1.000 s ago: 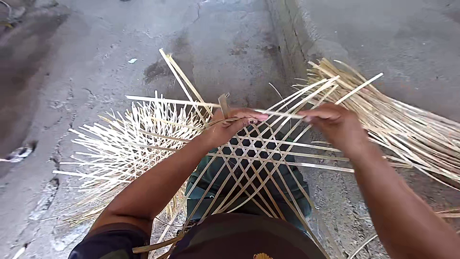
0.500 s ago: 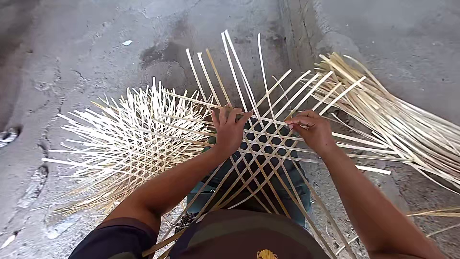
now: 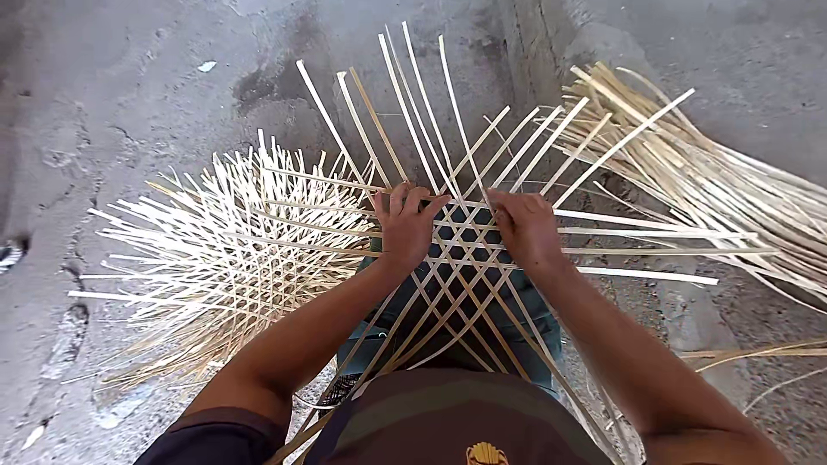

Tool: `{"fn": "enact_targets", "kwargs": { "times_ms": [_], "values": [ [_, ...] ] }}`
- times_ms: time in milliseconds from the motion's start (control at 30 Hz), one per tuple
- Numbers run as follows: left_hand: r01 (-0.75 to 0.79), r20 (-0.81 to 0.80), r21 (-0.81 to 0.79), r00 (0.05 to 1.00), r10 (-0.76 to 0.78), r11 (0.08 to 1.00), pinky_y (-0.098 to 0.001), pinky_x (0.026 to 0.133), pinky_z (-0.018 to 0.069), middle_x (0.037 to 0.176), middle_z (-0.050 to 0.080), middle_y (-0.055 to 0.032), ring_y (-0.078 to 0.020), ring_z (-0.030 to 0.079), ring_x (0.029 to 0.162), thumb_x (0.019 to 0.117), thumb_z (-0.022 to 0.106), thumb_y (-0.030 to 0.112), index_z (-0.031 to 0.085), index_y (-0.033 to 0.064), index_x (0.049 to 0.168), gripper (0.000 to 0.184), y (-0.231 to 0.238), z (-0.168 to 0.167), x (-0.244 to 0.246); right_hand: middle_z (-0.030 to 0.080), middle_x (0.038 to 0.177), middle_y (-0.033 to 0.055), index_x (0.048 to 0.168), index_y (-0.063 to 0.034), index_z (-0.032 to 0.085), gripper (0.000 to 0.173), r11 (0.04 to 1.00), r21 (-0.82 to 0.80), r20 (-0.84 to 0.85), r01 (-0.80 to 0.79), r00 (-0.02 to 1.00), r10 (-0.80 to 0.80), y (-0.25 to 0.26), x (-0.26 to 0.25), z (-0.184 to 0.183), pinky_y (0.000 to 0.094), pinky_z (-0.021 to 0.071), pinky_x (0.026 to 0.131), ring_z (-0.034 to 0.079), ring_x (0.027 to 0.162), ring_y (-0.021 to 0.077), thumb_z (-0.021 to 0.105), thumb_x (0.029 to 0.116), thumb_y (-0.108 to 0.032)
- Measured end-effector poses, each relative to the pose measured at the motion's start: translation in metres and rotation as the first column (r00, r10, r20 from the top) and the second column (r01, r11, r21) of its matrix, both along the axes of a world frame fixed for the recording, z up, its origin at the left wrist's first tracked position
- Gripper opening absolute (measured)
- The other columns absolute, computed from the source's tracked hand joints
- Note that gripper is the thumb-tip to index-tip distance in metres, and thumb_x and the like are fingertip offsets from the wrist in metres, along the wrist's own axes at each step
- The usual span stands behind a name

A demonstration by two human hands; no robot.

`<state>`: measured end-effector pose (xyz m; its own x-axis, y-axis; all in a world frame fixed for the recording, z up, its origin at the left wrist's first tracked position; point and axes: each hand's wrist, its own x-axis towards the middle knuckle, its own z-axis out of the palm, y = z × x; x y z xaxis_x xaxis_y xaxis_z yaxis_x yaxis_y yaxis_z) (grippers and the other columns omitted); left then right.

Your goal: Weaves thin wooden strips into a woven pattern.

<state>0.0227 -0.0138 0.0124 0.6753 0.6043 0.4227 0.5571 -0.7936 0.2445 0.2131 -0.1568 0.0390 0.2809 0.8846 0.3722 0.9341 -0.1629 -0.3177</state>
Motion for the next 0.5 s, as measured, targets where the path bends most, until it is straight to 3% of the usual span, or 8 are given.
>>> {"fn": "enact_targets", "kwargs": {
  "times_ms": [167,500],
  "values": [
    [-0.013,0.011,0.032,1.000,0.013,0.999,-0.0724,0.110,0.0240,0.126,0.067,-0.0012,-0.0367,0.050,0.133,0.0969,0.060,0.010,0.068,0.0460,0.128,0.048,-0.007,-0.005,-0.015,0.073,0.110,0.0121,0.134,-0.0100,0.067,0.035,0.992,0.121,-0.034,-0.030,0.999,0.035,-0.007,-0.011,-0.020,0.0463,0.0512,0.101,0.067,0.109,0.0314,0.050,0.1037,-0.008],
    [0.038,-0.105,-0.011,0.994,-0.039,0.999,-0.0709,0.110,0.0231,0.126,0.063,-0.0067,-0.0379,0.047,0.133,0.0958,0.058,0.005,0.066,0.0424,0.132,0.053,-0.006,0.002,-0.015,0.074,0.114,0.0091,0.121,-0.0068,0.071,0.028,0.976,0.217,-0.088,0.015,0.996,0.005,-0.008,-0.012,-0.038,0.0433,0.0505,0.099,0.065,0.111,0.0294,0.051,0.1024,-0.010]
  ]
}}
